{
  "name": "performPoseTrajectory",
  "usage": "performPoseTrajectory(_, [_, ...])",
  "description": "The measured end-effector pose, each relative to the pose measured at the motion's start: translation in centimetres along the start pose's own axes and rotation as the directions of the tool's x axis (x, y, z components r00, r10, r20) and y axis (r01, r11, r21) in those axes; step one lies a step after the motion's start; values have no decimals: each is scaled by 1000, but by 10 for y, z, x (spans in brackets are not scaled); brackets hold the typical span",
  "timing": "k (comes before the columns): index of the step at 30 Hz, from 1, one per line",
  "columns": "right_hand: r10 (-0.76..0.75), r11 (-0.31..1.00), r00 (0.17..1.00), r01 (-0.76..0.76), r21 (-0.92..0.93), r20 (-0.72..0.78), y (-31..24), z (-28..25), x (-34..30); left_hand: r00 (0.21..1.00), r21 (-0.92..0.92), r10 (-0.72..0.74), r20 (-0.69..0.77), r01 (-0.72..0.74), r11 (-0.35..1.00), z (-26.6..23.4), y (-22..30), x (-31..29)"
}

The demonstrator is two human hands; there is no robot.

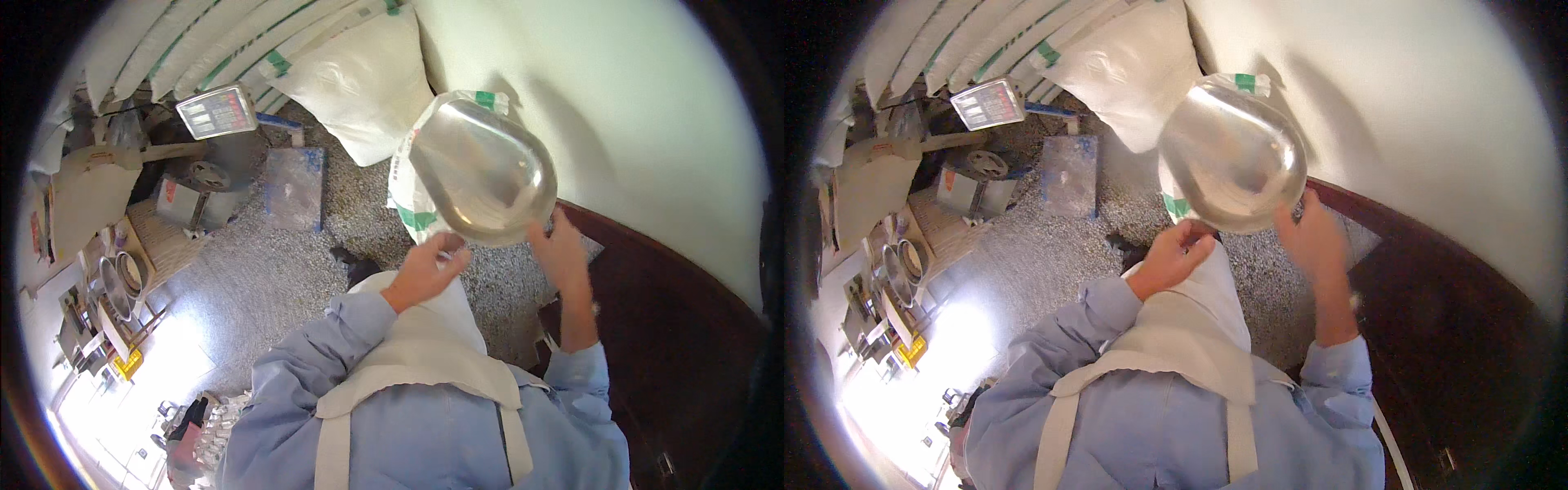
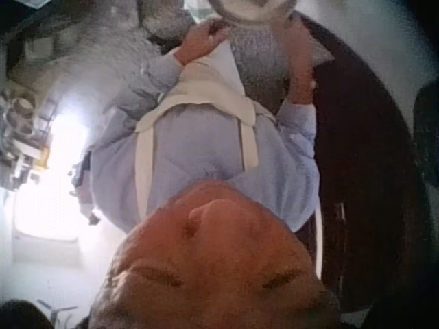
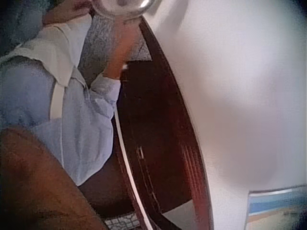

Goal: The person scoops flour from a large sack into a scoop, weighs it on a digital scale, and pours it into a mixing bowl. They then add a small packet of powder and pour water from a bucket into the bowl.

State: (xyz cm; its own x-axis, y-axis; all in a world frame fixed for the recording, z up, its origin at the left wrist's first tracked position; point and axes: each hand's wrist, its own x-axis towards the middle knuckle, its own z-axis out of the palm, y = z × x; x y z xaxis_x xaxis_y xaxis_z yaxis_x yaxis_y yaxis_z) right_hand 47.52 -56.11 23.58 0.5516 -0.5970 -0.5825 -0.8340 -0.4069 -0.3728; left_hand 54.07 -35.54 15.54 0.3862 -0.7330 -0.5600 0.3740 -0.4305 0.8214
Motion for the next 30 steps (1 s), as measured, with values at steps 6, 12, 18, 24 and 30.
performPoseTrajectory(6, [-147,926,989,127,356,30,-57,116,-59,997,-938,-18,-72,-61,341,-13,-3,-51])
performPoseTrajectory(12, [-704,678,710,670,302,5,-85,145,-56,944,-821,-78,-320,-236,519,-89,-44,-103])
performPoseTrajectory(18, [-427,856,879,468,-219,212,-70,108,59,782,-711,-163,-601,-430,557,-132,-61,-150])
performPoseTrajectory(24, [-371,817,888,451,-359,272,-41,121,97,782,-731,-197,-591,-416,542,-125,-77,-170])
performPoseTrajectory(30, [-198,778,919,359,-515,342,-3,174,205,770,-773,-250,-587,-441,456,-116,-78,-172])
